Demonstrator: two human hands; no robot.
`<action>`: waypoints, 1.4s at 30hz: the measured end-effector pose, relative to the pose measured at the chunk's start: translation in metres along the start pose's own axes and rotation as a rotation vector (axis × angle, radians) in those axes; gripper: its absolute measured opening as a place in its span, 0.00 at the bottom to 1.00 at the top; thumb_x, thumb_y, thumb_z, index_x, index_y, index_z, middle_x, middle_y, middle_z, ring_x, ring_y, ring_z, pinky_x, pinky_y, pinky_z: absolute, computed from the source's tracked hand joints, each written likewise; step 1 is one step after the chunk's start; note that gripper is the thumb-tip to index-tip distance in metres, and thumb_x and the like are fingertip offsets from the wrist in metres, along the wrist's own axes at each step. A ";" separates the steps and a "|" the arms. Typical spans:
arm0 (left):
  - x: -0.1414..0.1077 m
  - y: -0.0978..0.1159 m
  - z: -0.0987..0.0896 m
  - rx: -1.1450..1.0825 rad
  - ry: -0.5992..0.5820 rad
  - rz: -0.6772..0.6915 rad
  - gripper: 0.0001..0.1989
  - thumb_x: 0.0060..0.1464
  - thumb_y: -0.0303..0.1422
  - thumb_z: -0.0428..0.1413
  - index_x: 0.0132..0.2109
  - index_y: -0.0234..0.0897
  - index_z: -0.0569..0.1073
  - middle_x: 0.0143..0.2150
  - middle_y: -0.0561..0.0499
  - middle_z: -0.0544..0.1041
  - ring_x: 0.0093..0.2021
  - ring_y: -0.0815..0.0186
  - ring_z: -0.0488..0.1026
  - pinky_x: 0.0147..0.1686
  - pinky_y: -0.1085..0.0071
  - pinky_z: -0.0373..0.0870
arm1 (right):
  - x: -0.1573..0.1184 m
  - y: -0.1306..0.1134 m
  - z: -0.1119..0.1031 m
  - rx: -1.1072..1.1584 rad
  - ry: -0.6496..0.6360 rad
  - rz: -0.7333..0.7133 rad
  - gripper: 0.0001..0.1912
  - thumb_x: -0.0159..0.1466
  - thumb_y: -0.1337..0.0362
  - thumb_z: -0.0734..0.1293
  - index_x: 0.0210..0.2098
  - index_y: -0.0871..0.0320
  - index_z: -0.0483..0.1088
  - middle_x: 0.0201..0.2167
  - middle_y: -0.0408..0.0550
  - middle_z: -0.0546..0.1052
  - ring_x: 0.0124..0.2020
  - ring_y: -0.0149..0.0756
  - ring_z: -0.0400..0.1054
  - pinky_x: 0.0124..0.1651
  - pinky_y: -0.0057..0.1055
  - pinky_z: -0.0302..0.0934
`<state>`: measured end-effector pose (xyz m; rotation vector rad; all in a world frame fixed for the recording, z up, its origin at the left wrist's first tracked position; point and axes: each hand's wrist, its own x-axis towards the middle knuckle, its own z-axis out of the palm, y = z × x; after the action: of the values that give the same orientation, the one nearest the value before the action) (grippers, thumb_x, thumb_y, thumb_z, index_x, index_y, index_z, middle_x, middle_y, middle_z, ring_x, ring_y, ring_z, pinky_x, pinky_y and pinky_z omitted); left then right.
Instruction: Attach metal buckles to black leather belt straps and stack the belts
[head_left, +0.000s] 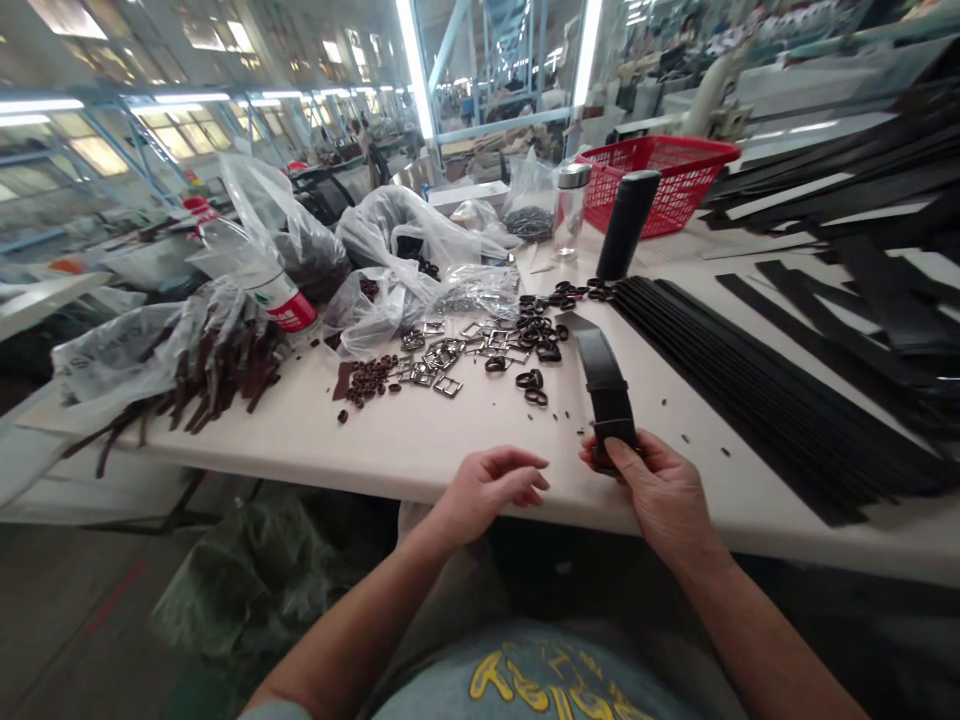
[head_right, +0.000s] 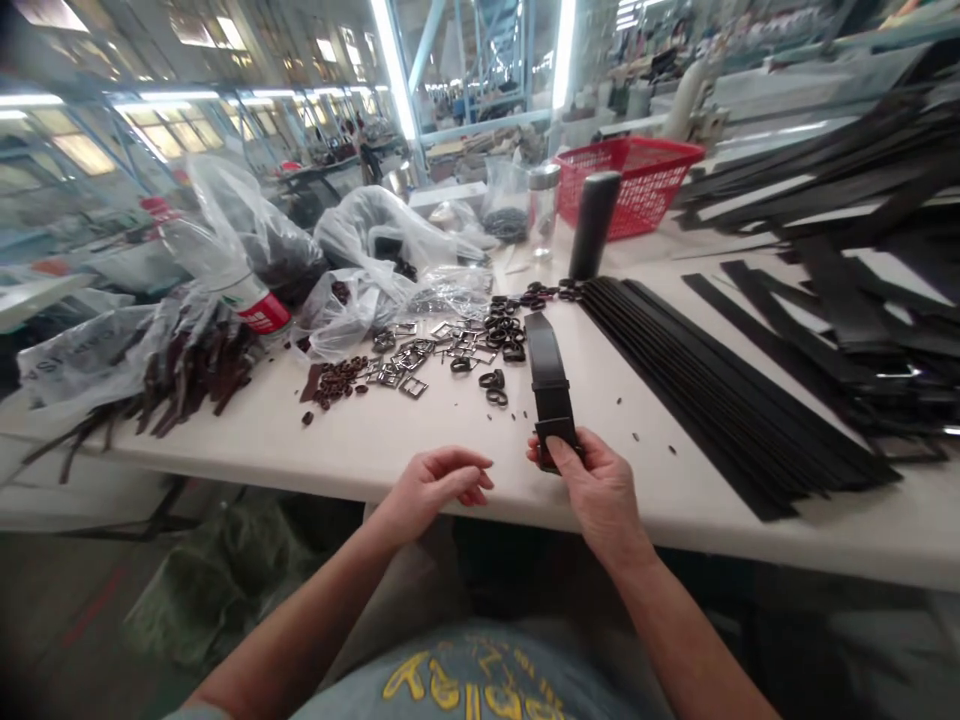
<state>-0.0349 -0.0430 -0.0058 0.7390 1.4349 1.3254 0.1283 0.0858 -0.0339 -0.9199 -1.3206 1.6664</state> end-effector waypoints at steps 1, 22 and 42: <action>0.005 0.003 -0.013 0.055 0.051 0.038 0.19 0.49 0.46 0.64 0.40 0.33 0.80 0.33 0.45 0.82 0.29 0.67 0.77 0.33 0.72 0.72 | 0.000 0.000 0.000 -0.009 0.000 0.007 0.20 0.52 0.47 0.77 0.33 0.56 0.79 0.29 0.45 0.82 0.29 0.32 0.76 0.39 0.28 0.72; 0.135 0.032 -0.086 0.686 0.427 0.332 0.07 0.43 0.33 0.64 0.24 0.39 0.75 0.25 0.56 0.72 0.26 0.69 0.67 0.32 0.71 0.64 | -0.001 0.001 0.002 -0.048 -0.039 0.037 0.26 0.51 0.42 0.75 0.36 0.59 0.78 0.32 0.51 0.83 0.31 0.38 0.78 0.40 0.34 0.73; 0.076 0.026 -0.016 -0.247 0.063 0.104 0.19 0.36 0.37 0.72 0.32 0.37 0.71 0.25 0.58 0.75 0.21 0.77 0.70 0.23 0.80 0.65 | -0.004 -0.001 0.009 -0.086 -0.013 -0.010 0.23 0.55 0.44 0.73 0.32 0.59 0.74 0.25 0.48 0.79 0.24 0.34 0.72 0.29 0.30 0.67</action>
<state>-0.0783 0.0261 -0.0027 0.6189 1.2663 1.5852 0.1224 0.0788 -0.0307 -0.9521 -1.4135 1.6209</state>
